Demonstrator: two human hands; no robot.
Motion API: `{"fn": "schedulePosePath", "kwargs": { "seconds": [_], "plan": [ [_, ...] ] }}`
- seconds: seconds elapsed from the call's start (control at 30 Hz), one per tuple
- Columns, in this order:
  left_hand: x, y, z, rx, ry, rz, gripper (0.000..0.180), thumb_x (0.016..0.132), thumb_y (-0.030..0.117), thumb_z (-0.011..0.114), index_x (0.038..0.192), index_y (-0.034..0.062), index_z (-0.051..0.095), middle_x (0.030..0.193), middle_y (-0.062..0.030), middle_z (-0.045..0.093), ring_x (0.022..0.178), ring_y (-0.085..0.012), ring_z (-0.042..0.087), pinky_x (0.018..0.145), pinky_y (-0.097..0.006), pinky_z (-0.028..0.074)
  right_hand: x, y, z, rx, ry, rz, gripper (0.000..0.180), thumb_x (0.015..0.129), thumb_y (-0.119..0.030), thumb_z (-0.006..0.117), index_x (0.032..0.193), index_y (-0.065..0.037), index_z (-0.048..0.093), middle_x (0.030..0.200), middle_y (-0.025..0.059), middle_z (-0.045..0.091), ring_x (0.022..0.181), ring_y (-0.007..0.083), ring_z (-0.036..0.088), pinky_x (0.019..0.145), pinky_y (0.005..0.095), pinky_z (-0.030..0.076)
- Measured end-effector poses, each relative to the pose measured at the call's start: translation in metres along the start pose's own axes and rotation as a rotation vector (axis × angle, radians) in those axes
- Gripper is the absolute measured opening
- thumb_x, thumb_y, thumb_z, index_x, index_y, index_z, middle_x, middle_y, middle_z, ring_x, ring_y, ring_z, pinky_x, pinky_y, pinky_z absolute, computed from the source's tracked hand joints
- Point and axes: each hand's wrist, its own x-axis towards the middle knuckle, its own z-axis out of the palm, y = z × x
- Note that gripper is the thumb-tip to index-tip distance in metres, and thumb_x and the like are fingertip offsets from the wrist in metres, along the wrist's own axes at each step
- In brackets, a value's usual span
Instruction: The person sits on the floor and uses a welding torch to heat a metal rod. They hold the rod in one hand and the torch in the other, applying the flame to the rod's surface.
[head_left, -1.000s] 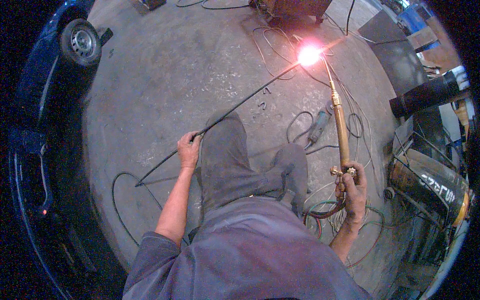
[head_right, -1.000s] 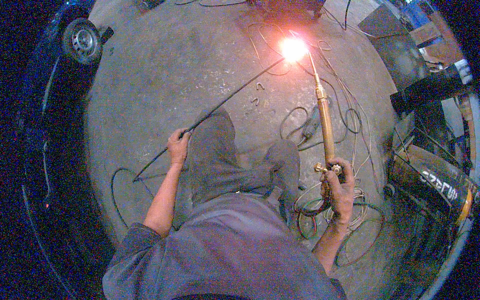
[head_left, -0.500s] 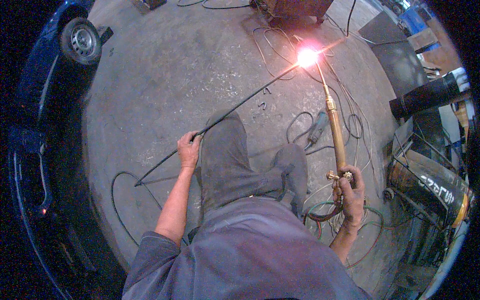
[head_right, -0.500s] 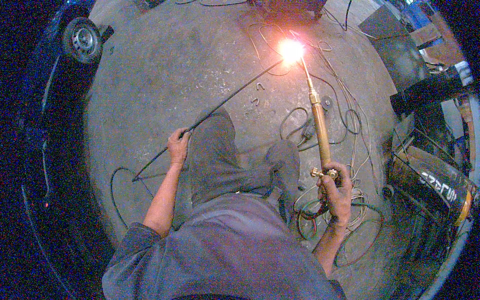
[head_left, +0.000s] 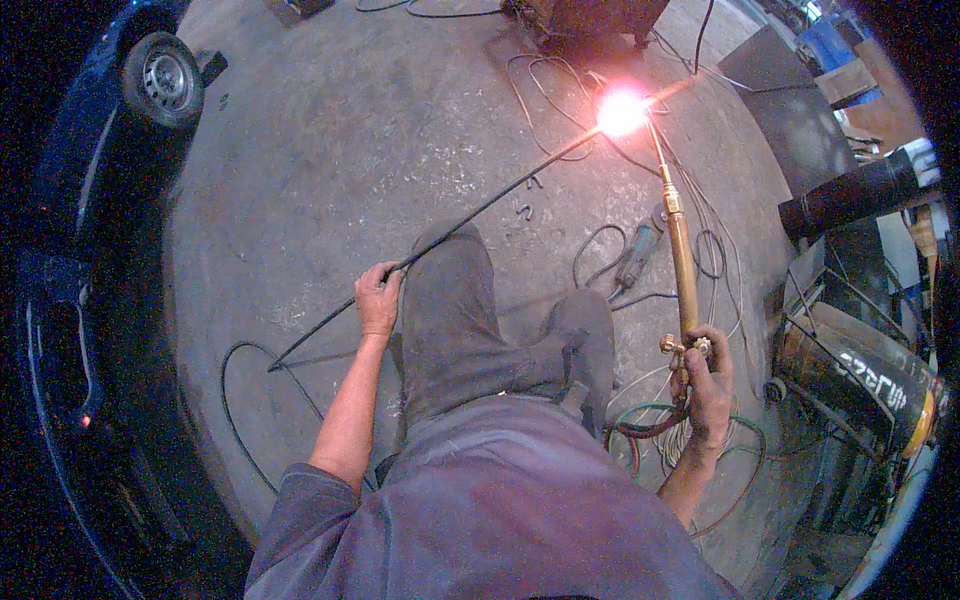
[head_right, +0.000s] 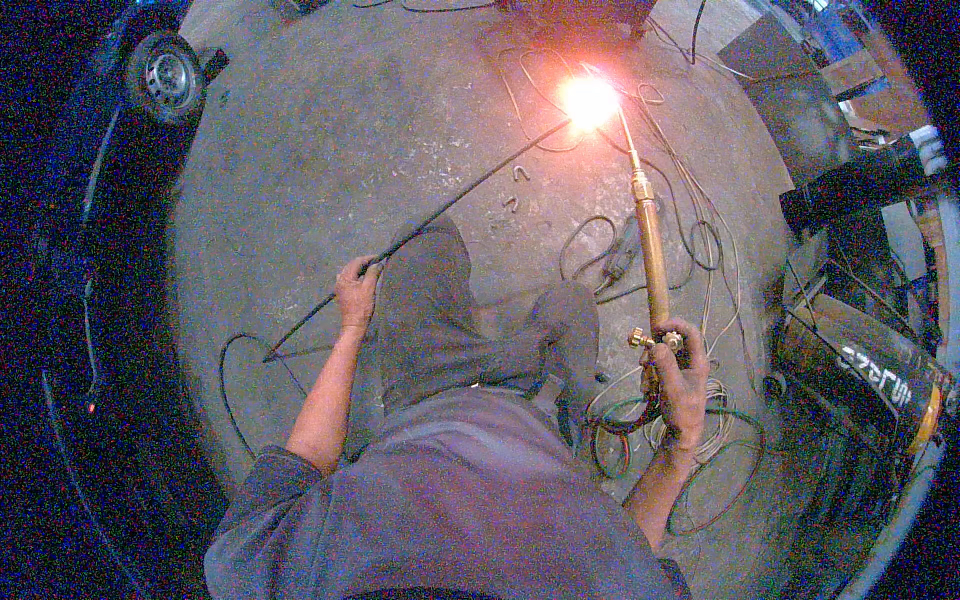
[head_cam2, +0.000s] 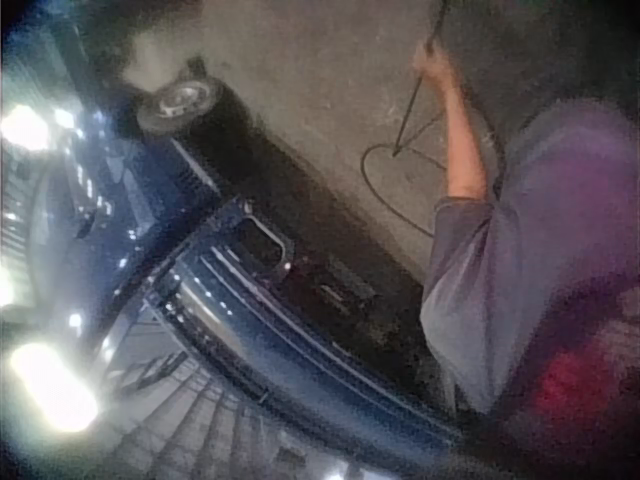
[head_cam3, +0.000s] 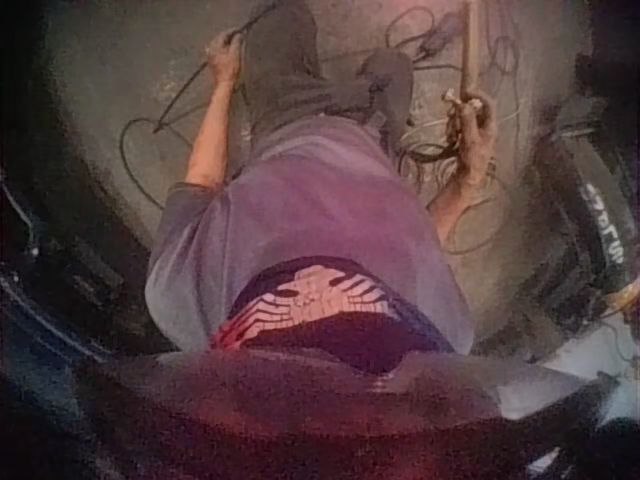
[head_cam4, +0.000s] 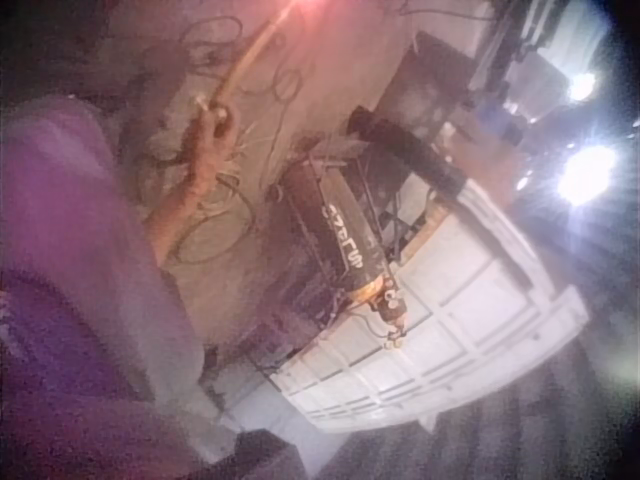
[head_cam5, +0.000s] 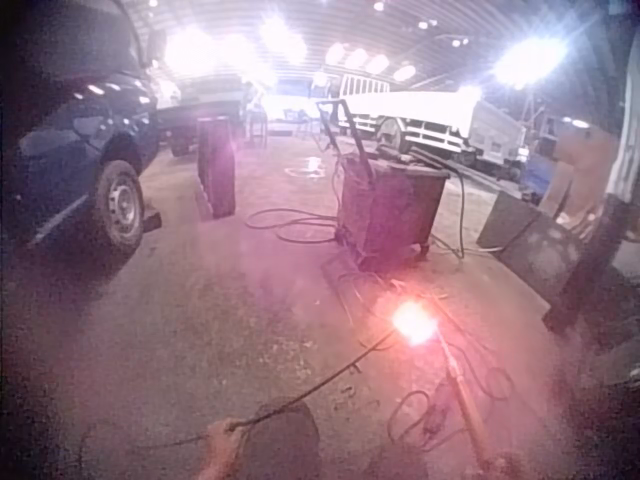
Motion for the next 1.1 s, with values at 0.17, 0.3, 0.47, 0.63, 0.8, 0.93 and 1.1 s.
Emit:
{"fn": "schedulePosePath", "kwargs": {
  "seconds": [0.17, 0.3, 0.47, 0.63, 0.8, 0.93, 1.1],
  "plan": [
    [-0.002, 0.005, -0.001, 0.015, 0.008, -0.001, 0.022, 0.090, 0.026, 0.070, 0.106, 0.0115, 0.074, 0.104, -0.0062, 0.073, 0.102, -0.0282, 0.064, 0.094, -0.040, 0.044, -0.001, 0.000, -0.001, 0.012, -0.009, 0.005, 0.028, 0.096, -0.015, 0.066, 0.123, -0.012, 0.059, 0.081, 0.0034, 0.065, 0.062, 0.0090, 0.057, 0.052, 0.0244, 0.046],
    [-0.001, 0.006, -0.004, 0.023, -0.007, -0.006, 0.022, 0.090, 0.027, 0.070, 0.106, 0.0111, 0.074, 0.105, -0.0067, 0.073, 0.104, -0.0287, 0.064, 0.094, -0.041, 0.043, -0.001, -0.001, -0.001, 0.000, -0.021, 0.020, 0.027, 0.096, -0.017, 0.067, 0.121, -0.012, 0.059, 0.080, 0.0030, 0.064, 0.060, 0.0082, 0.056, 0.051, 0.0234, 0.045],
    [0.000, 0.006, -0.003, 0.002, -0.009, 0.010, 0.023, 0.090, 0.028, 0.070, 0.106, 0.0108, 0.074, 0.107, -0.0074, 0.073, 0.105, -0.0292, 0.064, 0.094, -0.041, 0.043, -0.003, -0.005, 0.000, -0.034, -0.030, 0.000, 0.030, 0.096, -0.025, 0.070, 0.122, -0.013, 0.059, 0.081, 0.0021, 0.064, 0.061, 0.0073, 0.056, 0.053, 0.0219, 0.045],
    [0.003, 0.008, -0.005, 0.005, -0.011, -0.010, 0.023, 0.090, 0.027, 0.071, 0.106, 0.0110, 0.074, 0.109, -0.0074, 0.074, 0.106, -0.0290, 0.065, 0.095, -0.041, 0.043, -0.004, -0.008, 0.000, -0.019, -0.036, 0.016, 0.033, 0.095, -0.026, 0.070, 0.122, -0.013, 0.059, 0.081, 0.0020, 0.064, 0.061, 0.0074, 0.056, 0.052, 0.0223, 0.044],
    [0.004, 0.006, -0.005, -0.007, -0.022, -0.014, 0.022, 0.090, 0.026, 0.071, 0.106, 0.0109, 0.075, 0.109, -0.0071, 0.074, 0.107, -0.0285, 0.065, 0.097, -0.040, 0.043, -0.004, -0.010, 0.002, -0.020, -0.024, 0.012, 0.031, 0.096, -0.025, 0.069, 0.121, -0.012, 0.059, 0.080, 0.0020, 0.063, 0.059, 0.0073, 0.055, 0.051, 0.0218, 0.043],
    [0.003, 0.006, -0.004, 0.021, -0.013, -0.015, 0.022, 0.090, 0.026, 0.071, 0.106, 0.0106, 0.075, 0.108, -0.0073, 0.074, 0.107, -0.0284, 0.065, 0.098, -0.041, 0.043, -0.002, -0.004, 0.002, -0.018, 0.003, 0.026, 0.027, 0.097, -0.022, 0.067, 0.120, -0.011, 0.059, 0.079, 0.0020, 0.063, 0.057, 0.0076, 0.055, 0.049, 0.0219, 0.043],
    [0.002, 0.007, -0.005, 0.000, -0.029, -0.007, 0.023, 0.090, 0.026, 0.071, 0.107, 0.0105, 0.075, 0.110, -0.0072, 0.074, 0.108, -0.0285, 0.064, 0.099, -0.041, 0.043, 0.000, 0.001, 0.002, 0.012, 0.008, 0.015, 0.027, 0.097, -0.022, 0.067, 0.120, -0.011, 0.059, 0.079, 0.0019, 0.062, 0.056, 0.0080, 0.055, 0.048, 0.0220, 0.043]
  ]
}}
